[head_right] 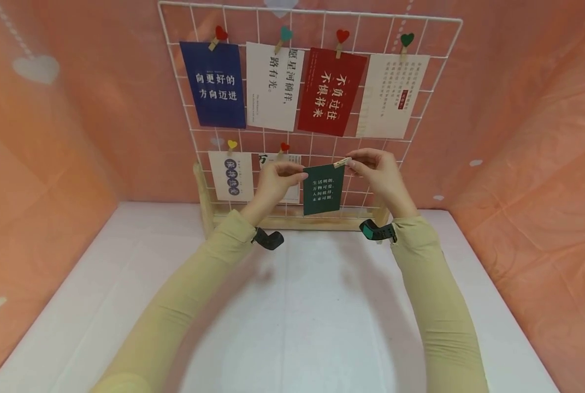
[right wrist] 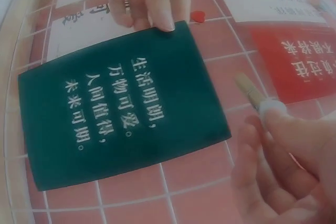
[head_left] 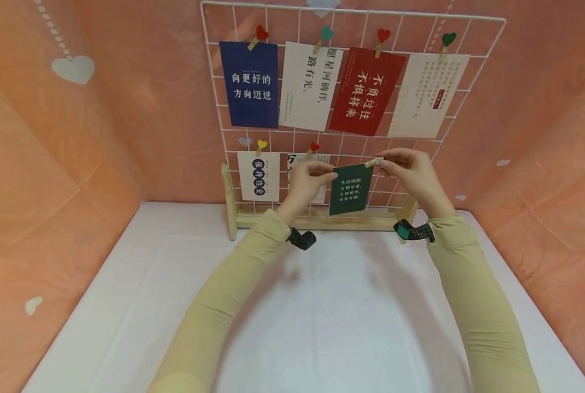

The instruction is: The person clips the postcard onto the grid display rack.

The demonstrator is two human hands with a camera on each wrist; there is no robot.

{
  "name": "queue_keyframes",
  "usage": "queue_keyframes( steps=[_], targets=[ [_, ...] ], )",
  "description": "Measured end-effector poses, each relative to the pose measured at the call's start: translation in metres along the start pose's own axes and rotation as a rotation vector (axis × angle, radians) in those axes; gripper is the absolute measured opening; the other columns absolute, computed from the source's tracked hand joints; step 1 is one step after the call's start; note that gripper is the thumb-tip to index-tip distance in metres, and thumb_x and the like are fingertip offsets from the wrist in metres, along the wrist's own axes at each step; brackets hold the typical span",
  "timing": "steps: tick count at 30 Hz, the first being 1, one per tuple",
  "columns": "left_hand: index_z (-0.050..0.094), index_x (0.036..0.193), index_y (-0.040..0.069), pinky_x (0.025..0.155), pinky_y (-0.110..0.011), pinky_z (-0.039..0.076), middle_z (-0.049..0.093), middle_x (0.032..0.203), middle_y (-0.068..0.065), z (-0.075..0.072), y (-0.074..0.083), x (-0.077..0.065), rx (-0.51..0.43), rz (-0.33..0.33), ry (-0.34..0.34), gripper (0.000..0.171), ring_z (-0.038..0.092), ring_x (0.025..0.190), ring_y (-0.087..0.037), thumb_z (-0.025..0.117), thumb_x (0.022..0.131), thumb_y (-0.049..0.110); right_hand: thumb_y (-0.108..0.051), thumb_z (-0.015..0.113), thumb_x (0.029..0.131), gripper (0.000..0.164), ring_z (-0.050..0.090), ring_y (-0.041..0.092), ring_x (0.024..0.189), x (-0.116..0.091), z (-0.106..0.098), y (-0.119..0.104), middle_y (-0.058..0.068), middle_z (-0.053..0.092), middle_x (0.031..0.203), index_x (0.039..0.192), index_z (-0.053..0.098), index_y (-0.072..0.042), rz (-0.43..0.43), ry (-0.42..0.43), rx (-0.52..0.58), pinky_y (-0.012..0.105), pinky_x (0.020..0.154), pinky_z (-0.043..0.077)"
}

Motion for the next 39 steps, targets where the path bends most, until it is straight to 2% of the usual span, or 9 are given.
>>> queue_keyframes(
  steps=[7, 12, 15, 20, 23, 39],
  targets=[
    [0.074, 0.098, 0.004, 0.071, -0.023, 0.053, 0.07, 0.094, -0.006, 0.0, 0.007, 0.006, 0.039, 0.057, 0.026, 0.015, 0.064, 0.083, -0.016, 0.074, 0.085, 0.012, -0.016, 0.06, 0.095, 0.031, 0.063, 0.024, 0.092, 0.004, 0.001, -0.002, 0.008, 0.064, 0.104, 0.119, 0.062, 0.004, -0.089, 0.037, -0.03, 0.025, 0.082, 0.054],
    [0.074, 0.099, 0.004, 0.07, -0.022, 0.053, 0.07, 0.094, -0.007, 0.001, 0.009, 0.01, 0.041, 0.048, 0.05, 0.015, 0.064, 0.083, -0.017, 0.073, 0.086, 0.012, -0.014, 0.059, 0.096, 0.027, 0.063, 0.028, 0.091, 0.009, 0.005, -0.007, 0.014, 0.065, 0.105, 0.117, 0.064, 0.002, -0.131, 0.047, -0.111, 0.027, 0.081, 0.054],
    [0.074, 0.1, 0.004, 0.069, -0.022, 0.053, 0.07, 0.094, -0.008, 0.002, 0.011, 0.012, 0.065, 0.051, 0.061, 0.016, 0.065, 0.082, -0.018, 0.072, 0.087, 0.013, -0.014, 0.059, 0.096, 0.026, 0.063, 0.029, 0.09, 0.012, 0.007, -0.009, 0.016, 0.065, 0.104, 0.117, 0.065, 0.0, -0.148, 0.066, -0.166, 0.022, 0.078, 0.054],
    [0.074, 0.101, 0.005, 0.067, -0.022, 0.052, 0.07, 0.092, -0.007, 0.004, 0.013, 0.014, 0.103, 0.051, 0.078, 0.016, 0.066, 0.08, -0.017, 0.072, 0.087, 0.014, -0.016, 0.059, 0.096, 0.025, 0.062, 0.03, 0.088, 0.016, 0.011, -0.01, 0.013, 0.065, 0.105, 0.116, 0.067, -0.003, -0.162, 0.106, -0.241, 0.016, 0.073, 0.051],
    [0.075, 0.1, 0.006, 0.066, -0.022, 0.053, 0.07, 0.091, -0.007, 0.004, 0.014, 0.015, 0.106, 0.042, 0.082, 0.015, 0.066, 0.079, -0.016, 0.072, 0.087, 0.013, -0.017, 0.059, 0.096, 0.025, 0.062, 0.03, 0.087, 0.018, 0.013, -0.01, 0.012, 0.065, 0.104, 0.116, 0.067, -0.004, -0.167, 0.12, -0.265, 0.016, 0.071, 0.05],
    [0.075, 0.099, 0.006, 0.067, -0.02, 0.052, 0.069, 0.09, -0.006, 0.012, 0.014, 0.015, 0.138, 0.066, 0.11, 0.013, 0.064, 0.08, -0.016, 0.072, 0.087, 0.011, -0.016, 0.059, 0.096, 0.024, 0.063, 0.025, 0.083, 0.022, 0.018, -0.01, 0.012, 0.066, 0.104, 0.115, 0.068, -0.005, -0.175, 0.175, -0.297, 0.015, 0.068, 0.049]
  ],
)
Point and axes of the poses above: each hand's wrist, its own x-axis towards the middle knuckle, its own z-axis out of the palm, y = z × x, the point moved 1 cm from there along x, towards the middle knuckle
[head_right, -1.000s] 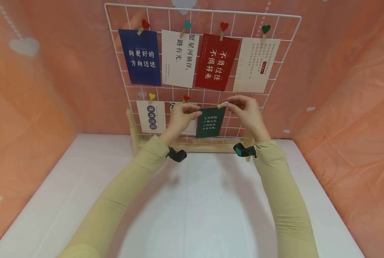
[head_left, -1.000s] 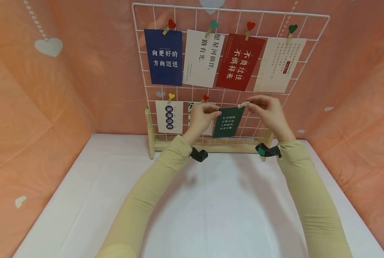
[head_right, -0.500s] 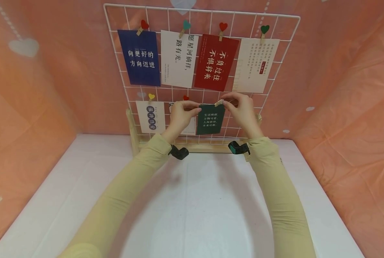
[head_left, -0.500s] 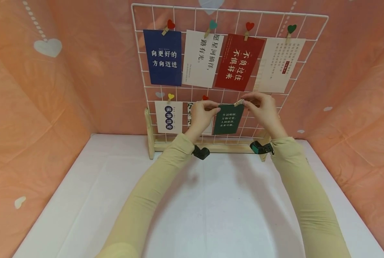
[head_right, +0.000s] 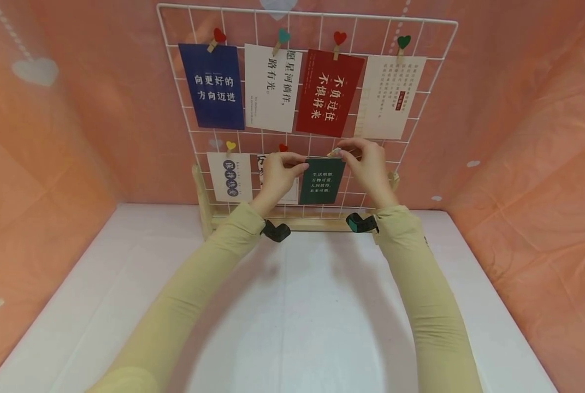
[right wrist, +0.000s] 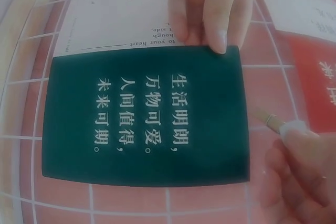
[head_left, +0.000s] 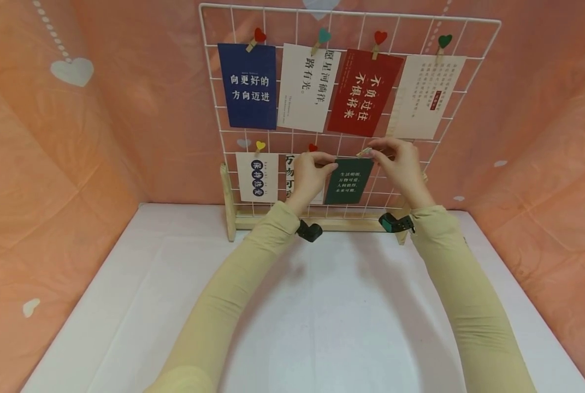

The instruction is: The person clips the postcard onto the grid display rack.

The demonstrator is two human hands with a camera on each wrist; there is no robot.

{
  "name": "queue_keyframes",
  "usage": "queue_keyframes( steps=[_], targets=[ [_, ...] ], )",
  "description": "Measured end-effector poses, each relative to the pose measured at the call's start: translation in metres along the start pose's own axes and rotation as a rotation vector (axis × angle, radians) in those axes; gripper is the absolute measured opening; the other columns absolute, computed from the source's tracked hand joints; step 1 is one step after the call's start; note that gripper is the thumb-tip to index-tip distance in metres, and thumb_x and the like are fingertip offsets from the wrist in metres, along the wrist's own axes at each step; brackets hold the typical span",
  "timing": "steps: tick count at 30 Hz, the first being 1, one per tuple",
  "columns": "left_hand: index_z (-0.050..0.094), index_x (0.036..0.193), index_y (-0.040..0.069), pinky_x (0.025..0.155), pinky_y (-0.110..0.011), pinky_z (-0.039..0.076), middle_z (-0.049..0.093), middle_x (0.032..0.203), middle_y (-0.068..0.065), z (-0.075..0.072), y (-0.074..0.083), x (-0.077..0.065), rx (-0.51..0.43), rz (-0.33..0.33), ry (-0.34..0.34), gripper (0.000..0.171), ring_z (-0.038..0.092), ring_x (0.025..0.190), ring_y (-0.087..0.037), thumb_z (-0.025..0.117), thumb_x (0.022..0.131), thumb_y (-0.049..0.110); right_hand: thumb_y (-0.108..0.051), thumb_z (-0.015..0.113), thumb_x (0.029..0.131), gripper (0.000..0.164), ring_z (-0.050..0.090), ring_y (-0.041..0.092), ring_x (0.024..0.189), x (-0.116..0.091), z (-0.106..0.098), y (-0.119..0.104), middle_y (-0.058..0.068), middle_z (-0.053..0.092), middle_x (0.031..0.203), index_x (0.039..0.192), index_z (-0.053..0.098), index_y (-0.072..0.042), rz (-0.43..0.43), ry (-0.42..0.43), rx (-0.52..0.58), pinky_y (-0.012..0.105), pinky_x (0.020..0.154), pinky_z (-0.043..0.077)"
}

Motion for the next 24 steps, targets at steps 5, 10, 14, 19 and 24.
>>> queue_keyframes(
  steps=[5, 10, 14, 19, 24],
  targets=[
    [0.075, 0.098, 0.005, 0.066, -0.02, 0.052, 0.07, 0.09, -0.007, 0.0013, -0.0007, 0.0, 0.0, 0.012, 0.023, 0.013, 0.064, 0.079, -0.016, 0.072, 0.086, 0.01, -0.015, 0.06, 0.095, 0.023, 0.062, 0.021, 0.082, 0.0002, 0.0027, 0.0012, 0.01, 0.067, 0.103, 0.114, 0.069, -0.006, -0.01, 0.018, -0.019, 0.016, 0.068, 0.048],
    [0.075, 0.097, 0.004, 0.065, -0.019, 0.052, 0.07, 0.089, -0.007, 0.0014, -0.0007, -0.0006, 0.007, 0.029, 0.037, 0.013, 0.064, 0.078, -0.016, 0.073, 0.085, 0.009, -0.015, 0.061, 0.095, 0.022, 0.061, 0.019, 0.082, 0.0006, 0.0047, 0.0012, 0.01, 0.067, 0.103, 0.114, 0.069, -0.006, -0.02, 0.023, -0.021, 0.018, 0.069, 0.048],
    [0.075, 0.096, 0.004, 0.066, -0.019, 0.052, 0.07, 0.088, -0.007, 0.0014, -0.0002, -0.001, 0.018, 0.052, 0.053, 0.012, 0.064, 0.078, -0.016, 0.073, 0.085, 0.009, -0.015, 0.061, 0.095, 0.023, 0.061, 0.018, 0.084, 0.0008, 0.0054, -0.0002, 0.01, 0.067, 0.103, 0.114, 0.069, -0.006, -0.015, 0.027, -0.018, 0.018, 0.07, 0.047],
    [0.076, 0.095, 0.005, 0.066, -0.019, 0.051, 0.071, 0.087, -0.006, 0.0021, -0.0004, -0.0008, 0.039, 0.065, 0.078, 0.011, 0.064, 0.078, -0.015, 0.073, 0.085, 0.01, -0.014, 0.062, 0.094, 0.022, 0.061, 0.018, 0.085, 0.0008, 0.0058, -0.0009, 0.01, 0.067, 0.103, 0.113, 0.069, -0.005, -0.012, 0.034, -0.023, 0.017, 0.07, 0.048],
    [0.076, 0.094, 0.006, 0.066, -0.02, 0.052, 0.071, 0.086, -0.005, 0.0023, 0.0, -0.0016, 0.05, 0.042, 0.086, 0.01, 0.064, 0.078, -0.015, 0.073, 0.085, 0.011, -0.012, 0.064, 0.093, 0.021, 0.063, 0.019, 0.088, 0.0006, 0.0073, -0.002, 0.01, 0.068, 0.104, 0.11, 0.07, -0.003, -0.031, 0.044, -0.045, 0.023, 0.077, 0.051]
  ],
)
Point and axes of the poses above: each hand's wrist, its own x-axis towards the middle knuckle, its own z-axis out of the palm, y = z × x, the point moved 1 cm from there along x, towards the middle knuckle
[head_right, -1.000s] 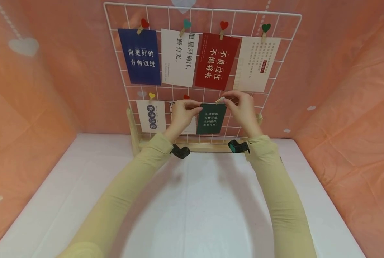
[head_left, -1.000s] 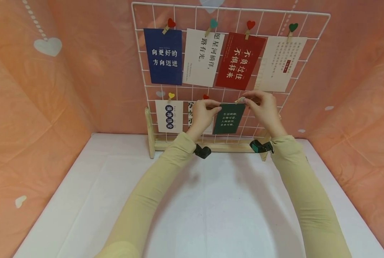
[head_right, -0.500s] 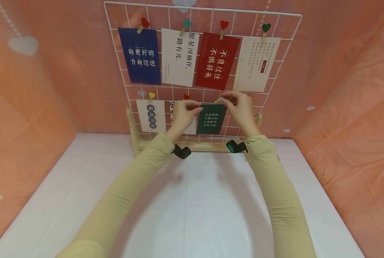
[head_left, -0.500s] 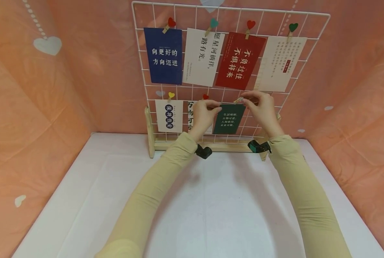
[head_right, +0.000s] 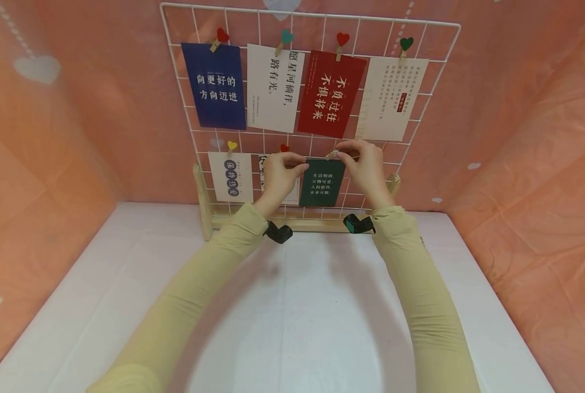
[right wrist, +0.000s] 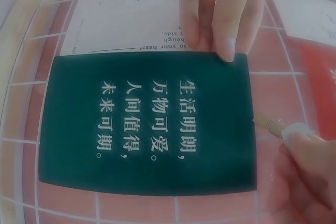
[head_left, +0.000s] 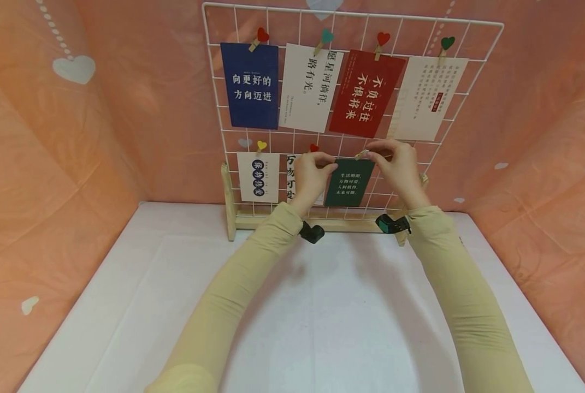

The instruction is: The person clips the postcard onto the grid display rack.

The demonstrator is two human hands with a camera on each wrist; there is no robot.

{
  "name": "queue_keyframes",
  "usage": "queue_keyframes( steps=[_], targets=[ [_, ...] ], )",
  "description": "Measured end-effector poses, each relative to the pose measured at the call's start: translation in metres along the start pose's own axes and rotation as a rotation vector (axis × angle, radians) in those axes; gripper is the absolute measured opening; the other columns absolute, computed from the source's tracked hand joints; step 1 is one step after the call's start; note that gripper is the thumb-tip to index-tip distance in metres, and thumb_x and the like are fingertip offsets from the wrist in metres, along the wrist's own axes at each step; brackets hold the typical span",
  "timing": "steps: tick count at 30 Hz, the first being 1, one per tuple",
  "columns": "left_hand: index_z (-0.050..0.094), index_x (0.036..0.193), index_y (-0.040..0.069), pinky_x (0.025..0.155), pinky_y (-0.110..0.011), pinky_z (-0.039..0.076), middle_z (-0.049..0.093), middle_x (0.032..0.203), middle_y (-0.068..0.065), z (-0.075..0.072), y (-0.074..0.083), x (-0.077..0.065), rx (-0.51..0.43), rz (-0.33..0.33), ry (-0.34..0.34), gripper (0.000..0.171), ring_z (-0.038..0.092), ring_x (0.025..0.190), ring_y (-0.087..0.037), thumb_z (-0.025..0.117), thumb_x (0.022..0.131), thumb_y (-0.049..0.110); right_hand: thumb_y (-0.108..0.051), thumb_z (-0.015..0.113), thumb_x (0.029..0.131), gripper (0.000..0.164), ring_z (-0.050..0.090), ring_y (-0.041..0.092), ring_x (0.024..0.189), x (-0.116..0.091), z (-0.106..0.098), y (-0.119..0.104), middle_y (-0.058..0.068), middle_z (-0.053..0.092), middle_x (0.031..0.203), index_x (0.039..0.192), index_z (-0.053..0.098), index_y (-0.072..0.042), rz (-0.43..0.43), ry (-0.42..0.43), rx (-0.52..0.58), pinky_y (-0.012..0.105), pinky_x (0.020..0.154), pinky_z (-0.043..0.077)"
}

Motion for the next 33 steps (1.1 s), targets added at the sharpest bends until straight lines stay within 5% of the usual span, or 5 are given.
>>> queue_keyframes(
  steps=[33],
  targets=[
    [0.075, 0.095, 0.004, 0.064, -0.018, 0.051, 0.071, 0.088, -0.007, -0.0001, 0.0017, -0.0016, -0.04, -0.013, 0.026, 0.011, 0.064, 0.078, -0.015, 0.073, 0.085, 0.008, -0.012, 0.068, 0.09, 0.016, 0.062, 0.017, 0.079, -0.0005, 0.0028, -0.001, 0.012, 0.07, 0.097, 0.101, 0.074, -0.002, -0.003, 0.066, -0.014, 0.014, 0.061, 0.045]
  ],
)
Point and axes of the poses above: each hand's wrist, its own x-axis towards the middle knuckle, its own z-axis out of the palm, y = z × x, the point moved 1 cm from there along x, towards the middle knuckle
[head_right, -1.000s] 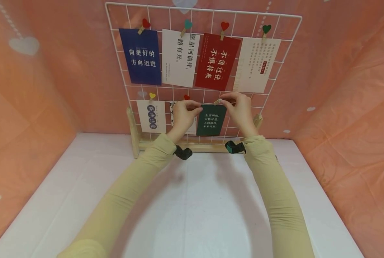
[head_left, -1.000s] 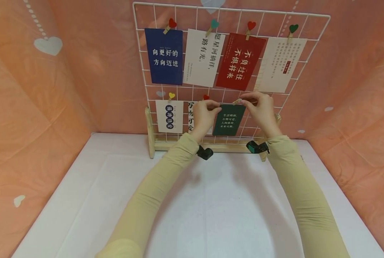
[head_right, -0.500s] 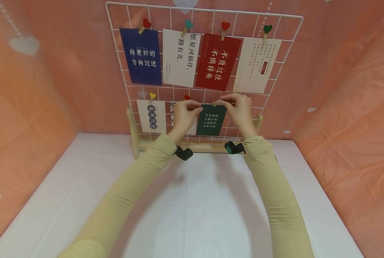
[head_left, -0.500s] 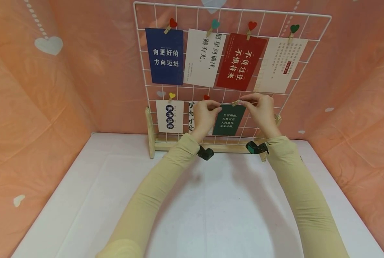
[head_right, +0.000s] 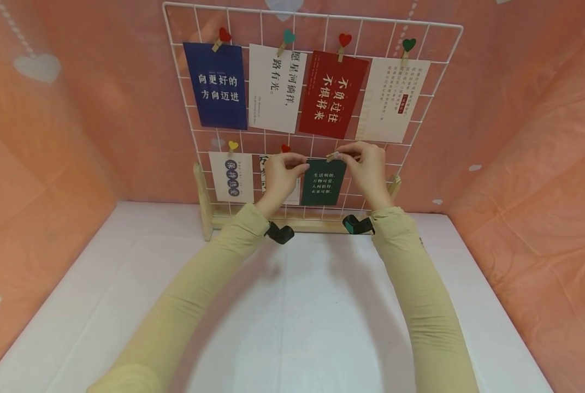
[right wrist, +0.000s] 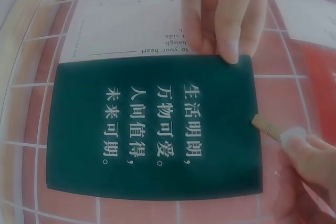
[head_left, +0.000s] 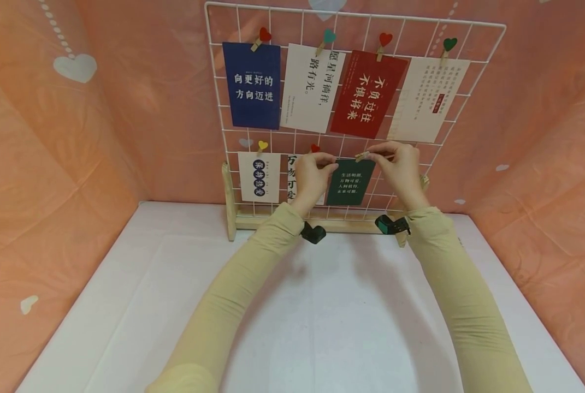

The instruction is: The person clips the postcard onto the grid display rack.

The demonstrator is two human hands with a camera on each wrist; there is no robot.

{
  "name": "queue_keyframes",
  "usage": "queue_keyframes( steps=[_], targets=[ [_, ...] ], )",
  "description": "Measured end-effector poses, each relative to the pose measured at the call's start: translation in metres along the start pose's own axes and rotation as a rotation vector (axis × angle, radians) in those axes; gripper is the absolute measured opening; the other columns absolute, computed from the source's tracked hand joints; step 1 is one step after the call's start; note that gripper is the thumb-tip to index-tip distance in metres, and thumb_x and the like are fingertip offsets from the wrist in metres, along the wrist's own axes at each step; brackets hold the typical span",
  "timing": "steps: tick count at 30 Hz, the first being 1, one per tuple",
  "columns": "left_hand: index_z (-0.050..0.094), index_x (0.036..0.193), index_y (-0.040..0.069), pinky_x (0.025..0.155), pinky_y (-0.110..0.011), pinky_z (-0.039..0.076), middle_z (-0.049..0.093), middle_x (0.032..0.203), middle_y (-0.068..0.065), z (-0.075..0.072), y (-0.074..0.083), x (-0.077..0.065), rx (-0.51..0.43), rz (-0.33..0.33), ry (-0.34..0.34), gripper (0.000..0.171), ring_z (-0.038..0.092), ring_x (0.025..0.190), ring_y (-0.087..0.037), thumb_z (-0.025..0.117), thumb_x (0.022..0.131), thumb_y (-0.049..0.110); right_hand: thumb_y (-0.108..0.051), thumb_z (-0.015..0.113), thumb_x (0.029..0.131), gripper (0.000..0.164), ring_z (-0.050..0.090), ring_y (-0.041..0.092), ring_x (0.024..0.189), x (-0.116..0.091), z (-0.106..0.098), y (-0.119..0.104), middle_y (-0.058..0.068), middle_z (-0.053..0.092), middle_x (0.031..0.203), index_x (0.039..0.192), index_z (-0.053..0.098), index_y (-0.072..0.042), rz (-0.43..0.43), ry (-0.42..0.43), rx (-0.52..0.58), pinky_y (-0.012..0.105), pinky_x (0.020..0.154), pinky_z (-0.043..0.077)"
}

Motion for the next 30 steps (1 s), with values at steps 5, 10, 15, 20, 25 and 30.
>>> queue_keyframes(
  steps=[5, 10, 15, 20, 25, 30],
  targets=[
    [0.076, 0.093, 0.004, 0.064, -0.019, 0.051, 0.071, 0.086, -0.006, 0.0019, 0.0008, -0.0002, -0.001, -0.008, 0.019, 0.011, 0.064, 0.079, -0.015, 0.074, 0.084, 0.009, -0.01, 0.068, 0.09, 0.015, 0.062, 0.019, 0.079, -0.0001, 0.0018, -0.0005, 0.013, 0.07, 0.096, 0.1, 0.074, -0.001, -0.001, 0.007, -0.006, 0.013, 0.062, 0.045],
    [0.076, 0.093, 0.004, 0.064, -0.02, 0.051, 0.07, 0.085, -0.005, 0.003, 0.0019, -0.001, 0.007, -0.009, 0.035, 0.01, 0.064, 0.078, -0.015, 0.074, 0.084, 0.009, -0.01, 0.067, 0.09, 0.015, 0.061, 0.019, 0.079, -0.0007, 0.0028, -0.0016, 0.013, 0.07, 0.096, 0.1, 0.074, -0.001, 0.008, 0.005, -0.016, 0.014, 0.062, 0.045],
    [0.076, 0.091, 0.005, 0.063, -0.021, 0.051, 0.07, 0.083, -0.005, 0.0037, 0.0033, -0.0013, 0.013, -0.005, 0.056, 0.009, 0.064, 0.076, -0.015, 0.074, 0.084, 0.01, -0.009, 0.068, 0.09, 0.015, 0.06, 0.019, 0.078, -0.0005, 0.0033, -0.004, 0.013, 0.07, 0.095, 0.1, 0.074, 0.0, -0.004, 0.004, -0.026, 0.015, 0.06, 0.043],
    [0.076, 0.092, 0.005, 0.063, -0.02, 0.051, 0.071, 0.083, -0.005, 0.0041, 0.0044, -0.0009, 0.019, 0.0, 0.062, 0.009, 0.064, 0.076, -0.015, 0.074, 0.084, 0.01, -0.009, 0.067, 0.09, 0.015, 0.061, 0.02, 0.078, 0.0016, 0.004, -0.0058, 0.014, 0.07, 0.094, 0.099, 0.074, 0.0, -0.024, -0.008, -0.041, 0.016, 0.063, 0.044],
    [0.076, 0.091, 0.005, 0.063, -0.02, 0.051, 0.071, 0.083, -0.005, 0.0052, 0.0027, -0.0008, 0.025, 0.009, 0.073, 0.009, 0.065, 0.076, -0.014, 0.075, 0.084, 0.009, -0.009, 0.067, 0.09, 0.015, 0.062, 0.021, 0.079, 0.0029, 0.005, -0.006, 0.013, 0.07, 0.094, 0.099, 0.074, 0.0, -0.043, -0.023, -0.057, 0.017, 0.064, 0.044],
    [0.077, 0.091, 0.006, 0.062, -0.021, 0.05, 0.071, 0.084, -0.005, 0.0062, 0.0026, -0.0015, 0.025, 0.006, 0.088, 0.008, 0.065, 0.075, -0.014, 0.074, 0.084, 0.009, -0.009, 0.067, 0.09, 0.015, 0.061, 0.021, 0.078, 0.0028, 0.0065, -0.0062, 0.013, 0.069, 0.094, 0.099, 0.074, 0.0, -0.061, -0.016, -0.063, 0.016, 0.063, 0.044]
  ],
)
Point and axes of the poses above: each hand's wrist, its own x-axis towards the middle knuckle, its own z-axis out of the palm, y = z × x, the point moved 1 cm from there along x, towards the middle knuckle
